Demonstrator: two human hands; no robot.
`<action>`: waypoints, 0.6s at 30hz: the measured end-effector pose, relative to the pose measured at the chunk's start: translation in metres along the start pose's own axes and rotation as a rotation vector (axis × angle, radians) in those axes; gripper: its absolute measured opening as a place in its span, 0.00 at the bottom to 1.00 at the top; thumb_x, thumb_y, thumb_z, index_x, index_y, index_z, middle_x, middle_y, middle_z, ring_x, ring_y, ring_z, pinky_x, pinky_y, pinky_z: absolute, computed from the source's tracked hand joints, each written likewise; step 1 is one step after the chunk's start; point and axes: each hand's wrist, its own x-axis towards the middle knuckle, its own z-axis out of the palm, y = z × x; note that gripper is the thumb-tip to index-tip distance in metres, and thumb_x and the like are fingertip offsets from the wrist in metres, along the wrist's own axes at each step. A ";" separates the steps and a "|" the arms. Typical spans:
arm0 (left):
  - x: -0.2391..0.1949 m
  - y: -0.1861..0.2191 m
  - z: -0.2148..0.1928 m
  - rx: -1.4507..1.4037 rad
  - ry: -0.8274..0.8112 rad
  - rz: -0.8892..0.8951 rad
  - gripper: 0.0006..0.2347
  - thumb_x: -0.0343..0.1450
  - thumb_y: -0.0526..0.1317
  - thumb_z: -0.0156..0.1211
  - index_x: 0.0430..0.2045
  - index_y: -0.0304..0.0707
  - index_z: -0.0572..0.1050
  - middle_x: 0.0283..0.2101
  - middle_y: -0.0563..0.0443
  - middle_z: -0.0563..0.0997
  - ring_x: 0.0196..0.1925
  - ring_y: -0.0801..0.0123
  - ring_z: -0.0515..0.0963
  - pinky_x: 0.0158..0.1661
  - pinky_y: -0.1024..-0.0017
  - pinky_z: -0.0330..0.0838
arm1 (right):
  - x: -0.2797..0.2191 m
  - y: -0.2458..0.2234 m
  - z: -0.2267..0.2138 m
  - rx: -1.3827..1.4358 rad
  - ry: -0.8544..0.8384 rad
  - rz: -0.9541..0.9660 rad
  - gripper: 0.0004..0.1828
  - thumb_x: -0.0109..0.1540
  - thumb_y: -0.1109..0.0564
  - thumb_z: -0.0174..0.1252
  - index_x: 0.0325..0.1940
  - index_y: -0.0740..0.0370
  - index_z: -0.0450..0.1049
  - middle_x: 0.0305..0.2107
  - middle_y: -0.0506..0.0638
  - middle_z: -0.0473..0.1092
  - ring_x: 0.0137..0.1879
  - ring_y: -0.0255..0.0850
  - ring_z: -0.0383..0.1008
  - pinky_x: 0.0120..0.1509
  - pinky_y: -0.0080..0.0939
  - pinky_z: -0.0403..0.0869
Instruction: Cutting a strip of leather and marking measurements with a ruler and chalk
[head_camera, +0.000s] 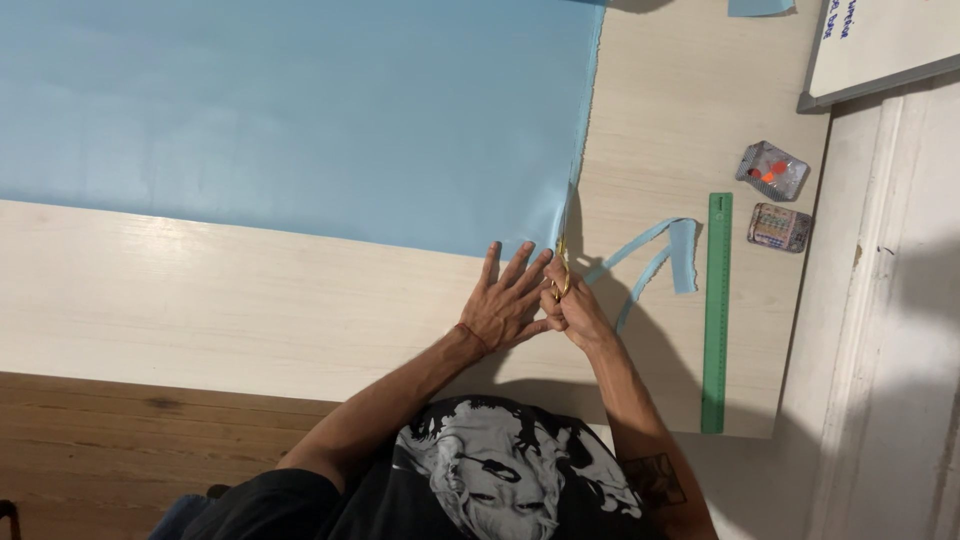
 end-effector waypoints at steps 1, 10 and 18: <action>0.000 -0.001 0.000 0.001 0.001 0.001 0.39 0.80 0.76 0.40 0.83 0.58 0.67 0.91 0.49 0.60 0.93 0.44 0.54 0.84 0.20 0.41 | 0.001 -0.002 0.001 0.000 0.000 -0.002 0.31 0.84 0.31 0.47 0.38 0.55 0.67 0.12 0.41 0.46 0.15 0.29 0.39 0.11 0.29 0.50; -0.001 0.002 -0.001 -0.029 -0.017 -0.011 0.39 0.80 0.76 0.40 0.84 0.58 0.66 0.90 0.48 0.61 0.93 0.44 0.53 0.84 0.20 0.38 | -0.002 -0.019 0.010 -0.036 0.012 -0.010 0.30 0.84 0.30 0.46 0.43 0.55 0.68 0.12 0.41 0.47 0.13 0.29 0.41 0.11 0.29 0.52; -0.001 0.002 0.002 -0.049 0.022 -0.020 0.39 0.80 0.77 0.41 0.84 0.57 0.67 0.89 0.47 0.62 0.92 0.44 0.56 0.84 0.20 0.38 | 0.022 -0.021 -0.002 -0.070 -0.005 0.036 0.34 0.80 0.18 0.38 0.51 0.48 0.64 0.15 0.38 0.45 0.17 0.27 0.38 0.15 0.26 0.49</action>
